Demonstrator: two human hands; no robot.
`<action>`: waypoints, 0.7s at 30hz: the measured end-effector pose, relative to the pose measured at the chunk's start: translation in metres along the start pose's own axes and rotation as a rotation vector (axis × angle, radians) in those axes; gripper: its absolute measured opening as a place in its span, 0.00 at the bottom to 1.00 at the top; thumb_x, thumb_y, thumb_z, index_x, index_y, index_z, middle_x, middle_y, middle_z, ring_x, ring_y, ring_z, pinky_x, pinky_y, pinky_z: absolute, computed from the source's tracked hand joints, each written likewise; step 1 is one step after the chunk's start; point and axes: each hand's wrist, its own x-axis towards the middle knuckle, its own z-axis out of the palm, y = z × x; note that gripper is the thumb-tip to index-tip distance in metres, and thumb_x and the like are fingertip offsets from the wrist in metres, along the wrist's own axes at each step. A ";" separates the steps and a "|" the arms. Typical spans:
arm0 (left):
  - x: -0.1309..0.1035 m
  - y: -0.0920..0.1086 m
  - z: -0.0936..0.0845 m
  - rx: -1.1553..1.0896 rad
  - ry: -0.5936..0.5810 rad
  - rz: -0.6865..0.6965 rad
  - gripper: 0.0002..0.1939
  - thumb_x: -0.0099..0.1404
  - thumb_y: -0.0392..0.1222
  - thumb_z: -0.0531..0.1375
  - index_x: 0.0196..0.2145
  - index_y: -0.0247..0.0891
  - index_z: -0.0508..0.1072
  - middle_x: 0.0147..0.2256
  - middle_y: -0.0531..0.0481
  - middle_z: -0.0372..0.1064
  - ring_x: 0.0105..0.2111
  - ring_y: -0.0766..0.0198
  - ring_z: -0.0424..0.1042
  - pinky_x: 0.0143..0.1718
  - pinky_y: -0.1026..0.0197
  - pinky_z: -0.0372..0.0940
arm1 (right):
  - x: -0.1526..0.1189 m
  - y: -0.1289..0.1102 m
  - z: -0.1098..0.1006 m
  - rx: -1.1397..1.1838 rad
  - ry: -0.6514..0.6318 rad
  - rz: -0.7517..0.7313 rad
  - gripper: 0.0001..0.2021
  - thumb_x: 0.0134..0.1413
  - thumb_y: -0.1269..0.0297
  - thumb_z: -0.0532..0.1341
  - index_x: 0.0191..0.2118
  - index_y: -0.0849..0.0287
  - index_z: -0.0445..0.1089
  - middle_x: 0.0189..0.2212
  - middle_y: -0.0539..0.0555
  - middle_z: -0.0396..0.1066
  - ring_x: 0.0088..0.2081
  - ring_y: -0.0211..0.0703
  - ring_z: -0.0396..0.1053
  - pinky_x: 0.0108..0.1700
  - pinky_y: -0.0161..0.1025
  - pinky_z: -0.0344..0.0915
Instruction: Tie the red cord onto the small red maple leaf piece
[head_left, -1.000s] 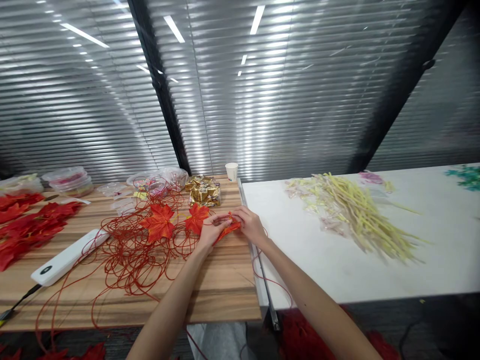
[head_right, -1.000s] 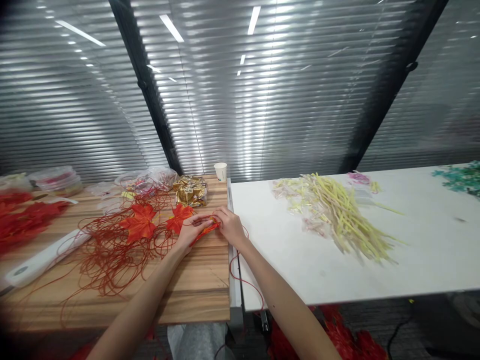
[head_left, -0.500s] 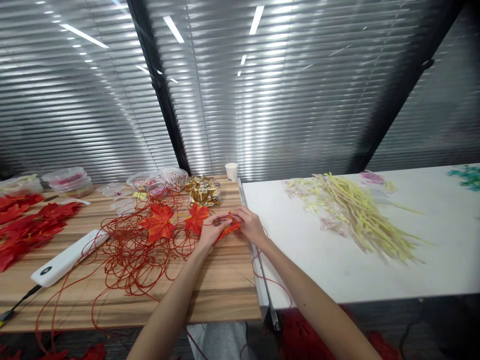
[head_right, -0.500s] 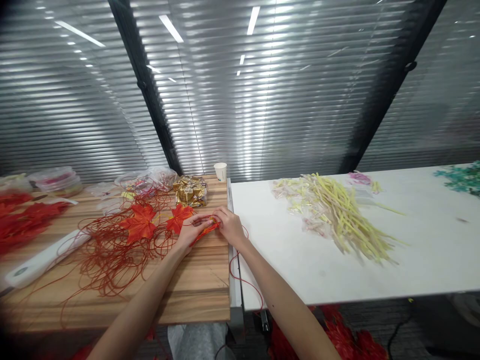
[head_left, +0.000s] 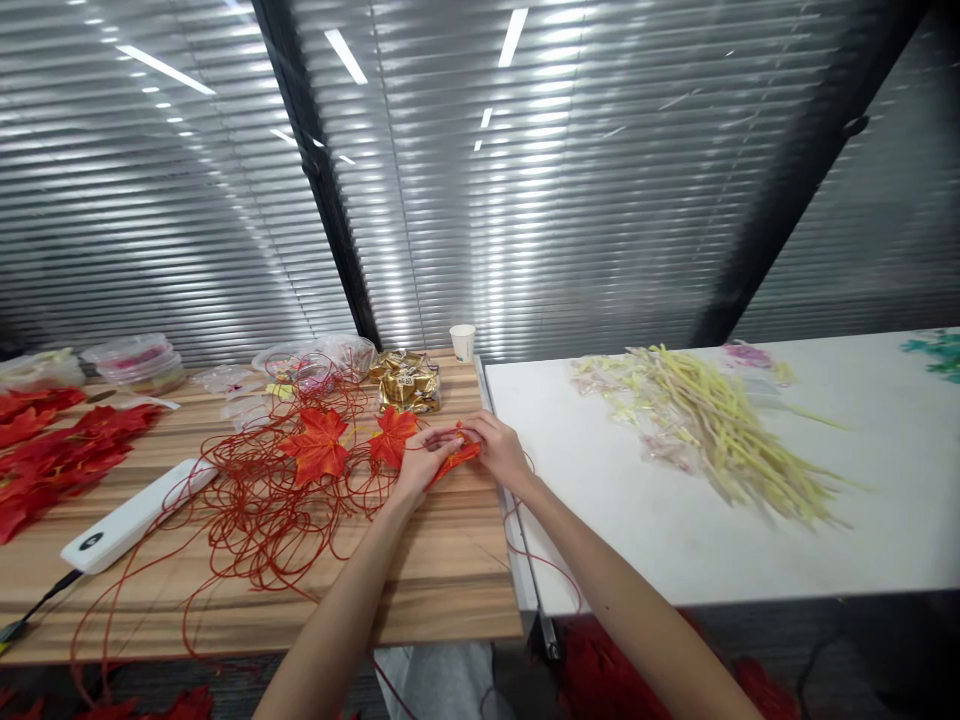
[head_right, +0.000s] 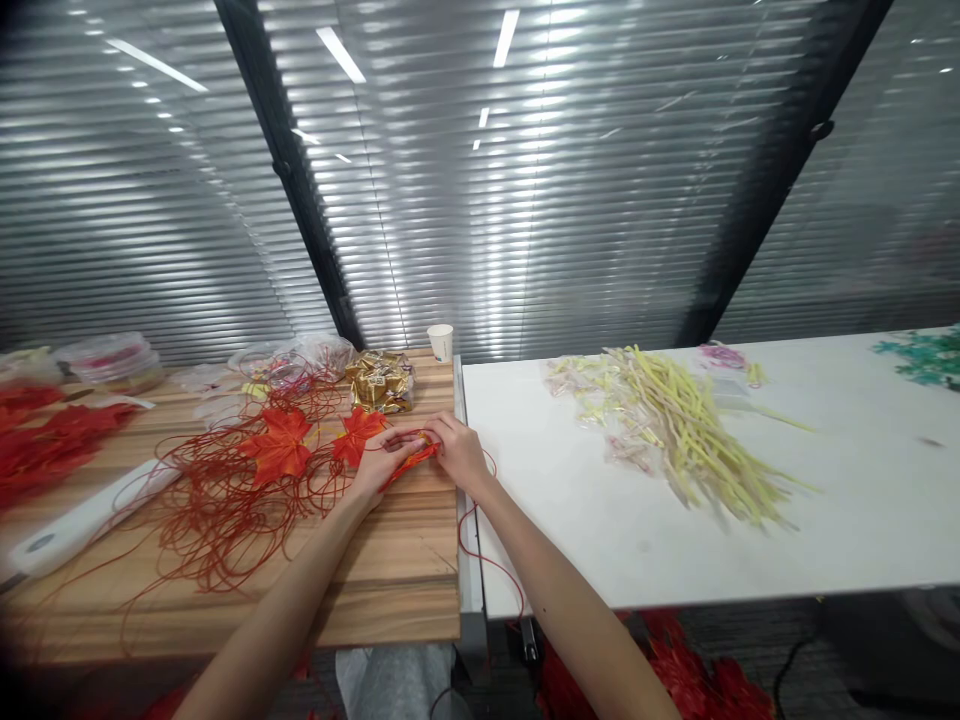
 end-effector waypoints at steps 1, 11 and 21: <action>0.000 -0.001 0.000 0.007 0.002 0.003 0.18 0.41 0.40 0.67 0.33 0.32 0.74 0.31 0.46 0.74 0.33 0.61 0.72 0.43 0.55 0.65 | 0.000 0.000 0.000 0.002 -0.002 0.002 0.09 0.55 0.74 0.52 0.37 0.58 0.68 0.35 0.54 0.67 0.36 0.41 0.66 0.37 0.35 0.63; 0.001 -0.003 -0.002 0.031 0.012 0.007 0.17 0.42 0.40 0.67 0.32 0.32 0.73 0.32 0.45 0.74 0.34 0.60 0.72 0.43 0.55 0.65 | 0.000 -0.003 -0.002 0.012 -0.018 0.015 0.11 0.53 0.77 0.51 0.36 0.58 0.67 0.35 0.53 0.67 0.37 0.41 0.66 0.38 0.35 0.63; 0.000 -0.002 -0.001 0.021 -0.008 0.012 0.17 0.43 0.41 0.67 0.33 0.32 0.74 0.32 0.44 0.74 0.34 0.60 0.71 0.43 0.56 0.64 | -0.001 -0.001 0.000 0.025 0.001 0.011 0.09 0.55 0.73 0.52 0.36 0.58 0.68 0.35 0.53 0.67 0.36 0.40 0.66 0.37 0.35 0.63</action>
